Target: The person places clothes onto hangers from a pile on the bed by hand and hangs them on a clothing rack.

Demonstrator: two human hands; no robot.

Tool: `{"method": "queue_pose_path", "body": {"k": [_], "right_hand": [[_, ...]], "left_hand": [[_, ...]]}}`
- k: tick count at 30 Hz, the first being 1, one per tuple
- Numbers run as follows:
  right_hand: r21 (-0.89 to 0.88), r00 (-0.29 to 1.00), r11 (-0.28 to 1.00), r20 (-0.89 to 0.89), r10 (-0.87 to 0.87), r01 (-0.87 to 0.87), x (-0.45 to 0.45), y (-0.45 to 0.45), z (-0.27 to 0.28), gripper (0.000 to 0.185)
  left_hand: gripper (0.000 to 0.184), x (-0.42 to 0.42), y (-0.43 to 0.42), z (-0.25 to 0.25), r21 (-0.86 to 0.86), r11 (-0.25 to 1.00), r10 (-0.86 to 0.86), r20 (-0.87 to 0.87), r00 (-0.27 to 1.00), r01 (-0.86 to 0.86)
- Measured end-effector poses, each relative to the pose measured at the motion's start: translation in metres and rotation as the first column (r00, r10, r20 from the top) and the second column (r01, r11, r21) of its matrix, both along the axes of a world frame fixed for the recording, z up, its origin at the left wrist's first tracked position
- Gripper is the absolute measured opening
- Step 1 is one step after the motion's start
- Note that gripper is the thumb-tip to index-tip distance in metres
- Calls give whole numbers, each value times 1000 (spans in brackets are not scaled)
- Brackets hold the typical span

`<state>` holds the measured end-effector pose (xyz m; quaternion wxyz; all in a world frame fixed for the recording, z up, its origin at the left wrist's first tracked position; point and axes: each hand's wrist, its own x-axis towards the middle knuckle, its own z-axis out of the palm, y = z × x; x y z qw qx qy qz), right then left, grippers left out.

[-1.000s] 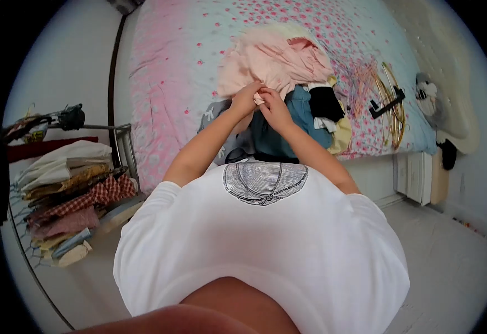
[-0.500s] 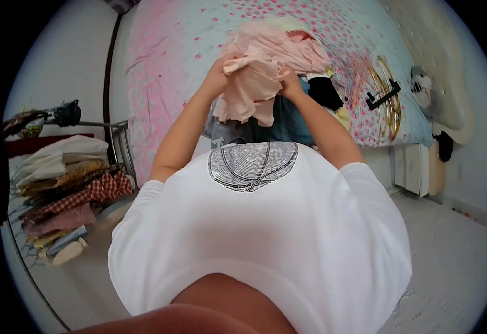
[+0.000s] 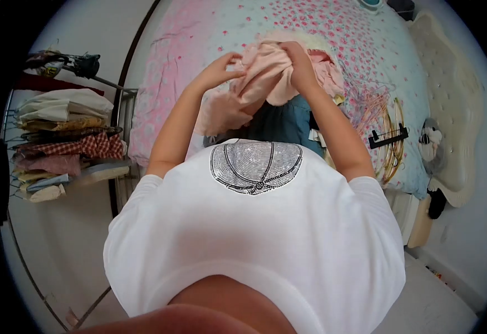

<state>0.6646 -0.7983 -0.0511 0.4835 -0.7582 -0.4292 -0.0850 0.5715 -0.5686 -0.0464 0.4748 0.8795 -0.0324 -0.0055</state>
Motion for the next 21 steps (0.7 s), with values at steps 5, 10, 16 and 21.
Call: {"method": "queue_pose_path", "body": {"k": [5, 10, 16, 21], "right_hand": [[-90, 954, 965, 156, 257, -246, -23, -23, 40, 37], [-173, 954, 973, 231, 192, -154, -21, -65, 55, 35], [-318, 965, 939, 176, 194, -131, -15, -91, 60, 52], [-111, 944, 938, -60, 324, -329, -1, -81, 62, 54]], "left_hand": [[65, 21, -35, 24, 324, 940, -220, 330, 918, 109], [36, 50, -58, 12, 308, 915, -296, 75, 952, 260], [21, 48, -81, 36, 309, 951, -132, 463, 876, -20], [18, 47, -71, 52, 398, 916, -279, 716, 640, -46]]}}
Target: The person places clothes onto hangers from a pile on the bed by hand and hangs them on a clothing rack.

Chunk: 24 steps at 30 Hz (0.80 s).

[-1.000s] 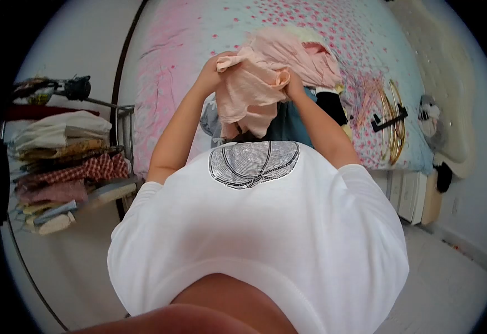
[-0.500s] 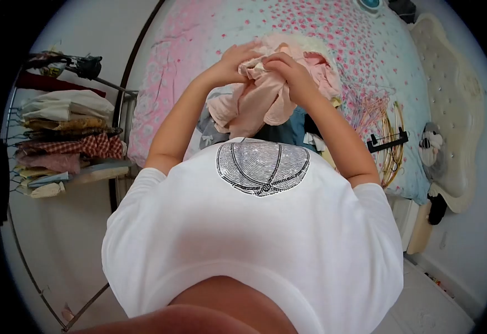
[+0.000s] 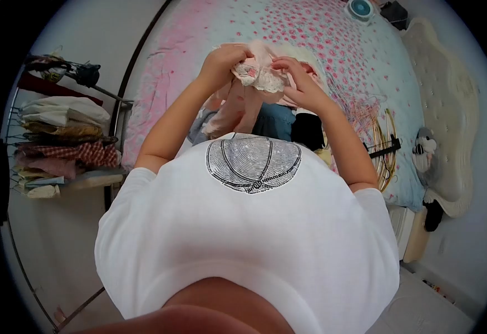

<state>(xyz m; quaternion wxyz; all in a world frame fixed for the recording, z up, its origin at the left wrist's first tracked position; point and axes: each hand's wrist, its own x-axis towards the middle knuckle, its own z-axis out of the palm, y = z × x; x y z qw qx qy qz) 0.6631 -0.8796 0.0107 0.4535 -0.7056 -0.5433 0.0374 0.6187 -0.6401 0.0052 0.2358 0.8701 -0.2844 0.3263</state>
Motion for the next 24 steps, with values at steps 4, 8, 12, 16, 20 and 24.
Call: {"method": "queue_pose_path", "body": {"k": [4, 8, 12, 16, 20, 24], "right_hand": [[-76, 985, 996, -164, -52, 40, -13, 18, 5, 35], [-296, 932, 949, -363, -8, -108, -8, 24, -16, 19], [-91, 801, 995, -592, -90, 45, 11, 20, -23, 14], [-81, 803, 997, -594, -43, -7, 32, 25, -19, 19], [-155, 915, 988, -397, -73, 11, 48, 17, -17, 22], [-204, 980, 976, -171, -106, 70, 54, -2, -18, 26]], "left_hand": [[18, -7, -1, 3, 18, 1000, -12, 56, 998, 11], [23, -13, 4, -5, -23, 998, 51, -134, 990, -54], [29, -16, 26, -22, 8, 999, 33, -480, 877, -33], [47, -19, 37, -21, 61, 988, 14, -951, 309, 144], [44, -17, 56, -64, -108, 994, -105, -954, 282, 5], [36, -36, 61, -39, -239, 955, -159, -913, 375, -176]]}}
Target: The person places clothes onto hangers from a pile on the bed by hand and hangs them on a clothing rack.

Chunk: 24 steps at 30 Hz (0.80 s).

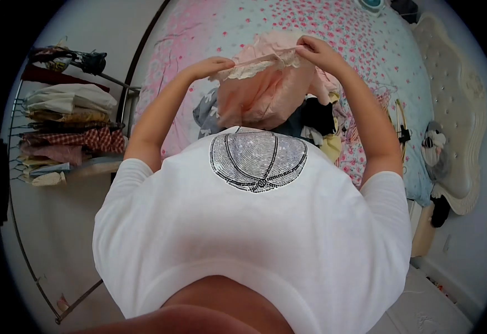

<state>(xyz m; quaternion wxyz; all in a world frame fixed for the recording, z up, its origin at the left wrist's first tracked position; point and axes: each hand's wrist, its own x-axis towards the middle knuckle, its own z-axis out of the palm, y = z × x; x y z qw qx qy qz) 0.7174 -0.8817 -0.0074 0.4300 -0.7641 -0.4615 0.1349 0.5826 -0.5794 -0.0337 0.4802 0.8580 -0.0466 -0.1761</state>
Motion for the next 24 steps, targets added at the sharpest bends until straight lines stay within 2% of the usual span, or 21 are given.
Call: {"method": "queue_pose_path", "body": {"k": [1, 2, 3, 4, 6, 9, 12, 15, 16, 18, 21, 24], "right_hand": [[-30, 996, 999, 86, 19, -16, -1, -5, -1, 27], [-60, 984, 998, 172, 40, -30, -5, -10, -3, 28], [-92, 964, 995, 258, 64, -42, -10, -14, -3, 29], [-263, 961, 964, 254, 110, -41, -16, -15, 4, 29], [-577, 955, 816, 223, 196, -33, -25, -17, 20, 29], [-612, 897, 791, 354, 264, 9, -22, -30, 1, 24], [-570, 860, 821, 437, 264, 38, -24, -37, -9, 16], [-587, 713, 809, 579, 396, 27, -33, -41, -6, 15], [-561, 651, 827, 621, 436, -18, -29, -42, -15, 15], [-516, 525, 849, 694, 493, -115, -28, -46, -40, 15], [-485, 462, 855, 724, 512, -186, -32, -46, -55, 12], [-700, 510, 703, 654, 559, 127, -37, -37, -61, 20]], "left_hand": [[33, -4, -2, 13, 67, 998, 22, -19, 1000, -21], [36, 9, 14, -12, 203, 979, -44, 190, 981, 4], [37, 6, 13, -4, 285, 958, -103, 328, 939, 5], [38, 1, 11, 12, 364, 931, -170, 454, 875, -8], [42, -3, 7, 32, 456, 888, -288, 644, 709, -54], [42, -5, 16, 44, 505, 862, -324, 624, 712, -51], [36, -6, 19, 25, 513, 857, -438, 688, 579, 38], [27, -6, 18, 20, 543, 822, -491, 519, 700, 174], [22, -10, 13, 23, 495, 853, -419, 467, 778, 163], [23, -13, 11, 27, 498, 848, -421, 419, 804, 184], [24, -20, 1, 40, 521, 819, -468, 368, 803, 239], [19, -23, -6, 47, 585, 756, -547, 320, 773, 292]]}}
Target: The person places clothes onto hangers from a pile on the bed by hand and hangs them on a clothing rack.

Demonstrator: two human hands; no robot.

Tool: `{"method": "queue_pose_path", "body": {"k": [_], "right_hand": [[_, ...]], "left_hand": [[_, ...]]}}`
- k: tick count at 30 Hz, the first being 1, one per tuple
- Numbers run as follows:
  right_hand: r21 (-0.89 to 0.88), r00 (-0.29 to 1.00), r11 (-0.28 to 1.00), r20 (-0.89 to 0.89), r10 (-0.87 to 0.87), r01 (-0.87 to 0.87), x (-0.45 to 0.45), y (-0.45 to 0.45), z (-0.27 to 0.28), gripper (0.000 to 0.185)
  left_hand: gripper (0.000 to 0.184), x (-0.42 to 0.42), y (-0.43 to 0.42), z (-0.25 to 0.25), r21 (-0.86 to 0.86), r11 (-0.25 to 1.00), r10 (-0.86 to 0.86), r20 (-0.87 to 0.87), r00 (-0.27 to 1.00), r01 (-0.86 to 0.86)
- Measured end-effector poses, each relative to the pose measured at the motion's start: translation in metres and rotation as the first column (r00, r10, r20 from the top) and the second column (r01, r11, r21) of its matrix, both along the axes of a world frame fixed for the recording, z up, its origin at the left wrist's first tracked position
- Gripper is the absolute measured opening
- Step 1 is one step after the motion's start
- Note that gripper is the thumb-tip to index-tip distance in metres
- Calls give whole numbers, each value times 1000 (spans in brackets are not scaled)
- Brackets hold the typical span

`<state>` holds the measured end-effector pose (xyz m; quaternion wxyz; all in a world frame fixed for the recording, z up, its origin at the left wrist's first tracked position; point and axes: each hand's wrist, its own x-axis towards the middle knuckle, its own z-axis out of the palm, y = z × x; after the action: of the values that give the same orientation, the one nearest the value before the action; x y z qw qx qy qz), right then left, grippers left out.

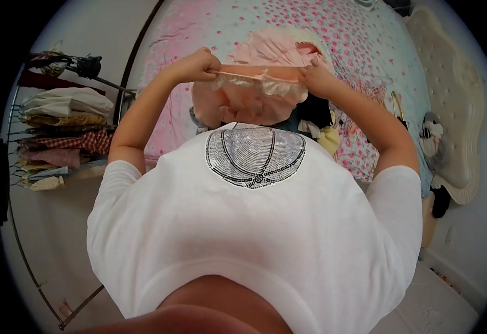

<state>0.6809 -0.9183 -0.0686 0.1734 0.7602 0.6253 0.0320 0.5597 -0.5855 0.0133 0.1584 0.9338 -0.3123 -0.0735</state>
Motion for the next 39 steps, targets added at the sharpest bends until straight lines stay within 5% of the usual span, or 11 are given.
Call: {"method": "queue_pose_path", "body": {"k": [3, 7, 9, 12, 18, 21, 24, 27, 30, 34, 39], "right_hand": [[202, 917, 948, 270, -295, 245, -5, 3, -13, 30], [312, 843, 803, 11, -538, 508, -1, 10, 5, 43], [338, 814, 742, -190, -548, 579, -5, 9, 24, 48], [351, 925, 856, -116, -362, 380, -25, 2, 49, 56], [18, 974, 993, 197, 111, -117, -36, -21, 6, 23], [-148, 904, 937, 348, -249, 316, -47, -4, 3, 35], [108, 838, 832, -7, -546, 544, -32, 1, 6, 37], [492, 852, 709, -150, -502, 505, -26, -8, -11, 38], [448, 648, 484, -363, -670, 752, -47, -10, -12, 30], [433, 648, 493, -372, -665, 754, -56, -29, -27, 13], [468, 534, 303, -507, -677, 830, -68, -52, -27, 14]], "left_hand": [[11, -6, -11, -1, 50, 997, 61, 59, 996, -64], [10, -13, -19, -4, 104, 983, 130, 207, 970, -154], [9, -9, -15, -8, 119, 989, 40, 355, 934, -87], [8, -4, -5, -6, 180, 978, 13, 442, 897, -102], [8, 4, 4, -8, 270, 962, -59, 358, 932, -43], [8, 3, 0, -10, 287, 957, -71, 365, 928, -39], [8, -1, 1, -17, 261, 956, 28, 381, 924, -136], [8, -1, -4, -26, 233, 953, 86, 406, 910, -194], [8, -1, -12, -37, 142, 952, 184, 445, 877, -272], [9, -4, -28, -70, -96, 929, 352, 533, 769, -358], [10, -1, -50, -89, -45, 922, 366, 428, 826, -385]]}}
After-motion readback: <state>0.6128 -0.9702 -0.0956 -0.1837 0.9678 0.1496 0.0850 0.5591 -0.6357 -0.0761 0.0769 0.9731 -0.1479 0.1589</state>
